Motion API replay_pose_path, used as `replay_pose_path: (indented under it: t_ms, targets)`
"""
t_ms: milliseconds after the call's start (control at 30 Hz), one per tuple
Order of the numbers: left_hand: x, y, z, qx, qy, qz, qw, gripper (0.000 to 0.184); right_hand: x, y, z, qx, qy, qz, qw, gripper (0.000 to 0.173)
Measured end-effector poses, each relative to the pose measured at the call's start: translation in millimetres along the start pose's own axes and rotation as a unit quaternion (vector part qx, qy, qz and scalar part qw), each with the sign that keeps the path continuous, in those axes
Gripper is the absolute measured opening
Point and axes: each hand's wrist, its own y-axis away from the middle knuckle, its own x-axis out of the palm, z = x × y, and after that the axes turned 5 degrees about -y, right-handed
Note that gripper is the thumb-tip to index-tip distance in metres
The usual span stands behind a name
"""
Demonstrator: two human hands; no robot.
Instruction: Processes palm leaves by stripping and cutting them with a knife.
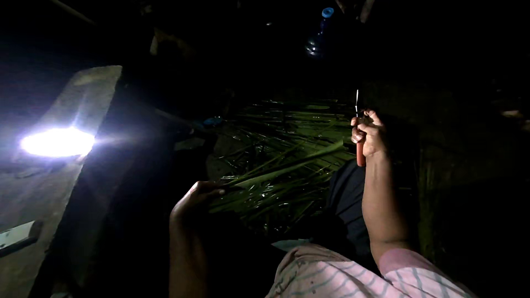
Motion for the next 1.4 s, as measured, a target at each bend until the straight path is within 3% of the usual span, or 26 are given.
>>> replay_pose_path:
  t_ms: [100, 233, 300, 367, 467, 600, 700, 833, 900, 1033, 1133, 1267, 1400]
  targets:
    - [1, 2, 0, -0.006, -0.025, -0.002, 1.000, 0.017, -4, -4, -3, 0.003, -0.006, -0.028, 1.000, 0.049]
    - [-3, 11, 16, -0.075, -0.032, -0.039, 0.996, 0.017, -23, -21, -1, -0.016, -0.066, -0.093, 0.993, 0.047]
    - [-3, 12, 16, -0.075, 0.000, -0.030, 0.997, 0.038, -24, -20, -1, -0.011, -0.052, -0.096, 0.994, 0.052]
    - [1, 7, 11, -0.064, 0.011, -0.005, 0.998, 0.049, -9, -7, -7, 0.018, -0.009, -0.051, 0.998, 0.047]
    - [7, -1, 4, -0.034, 0.016, 0.009, 0.999, 0.048, 28, 23, -24, 0.054, 0.049, 0.057, 0.996, 0.027]
    - [19, -11, -18, -0.035, 0.031, -0.060, 0.997, 0.029, 69, 55, -56, 0.082, 0.099, 0.225, 0.966, 0.028]
    - [39, -29, -37, -0.031, 0.081, -0.118, 0.989, 0.028, 98, 81, -80, 0.140, 0.141, 0.343, 0.918, 0.023]
    - [76, -54, -55, 0.069, 0.233, -0.077, 0.967, 0.025, 124, 99, -105, 0.132, 0.165, 0.418, 0.883, 0.040]
    - [93, -63, -62, 0.079, 0.262, -0.049, 0.961, 0.017, 129, 101, -109, 0.140, 0.140, 0.410, 0.890, 0.041]
    - [98, -66, -71, 0.047, 0.263, -0.003, 0.964, 0.022, 122, 92, -105, 0.124, 0.116, 0.319, 0.933, 0.026]
    - [101, -70, -70, 0.037, 0.245, 0.008, 0.969, 0.018, 114, 80, -94, 0.130, 0.095, 0.248, 0.955, 0.031]
    - [110, -80, -69, 0.035, 0.238, -0.012, 0.971, 0.020, 113, 84, -88, 0.194, 0.114, 0.305, 0.925, 0.030]
    - [112, -80, -71, 0.012, 0.245, 0.001, 0.969, 0.020, 115, 88, -86, 0.211, 0.091, 0.279, 0.932, 0.020]
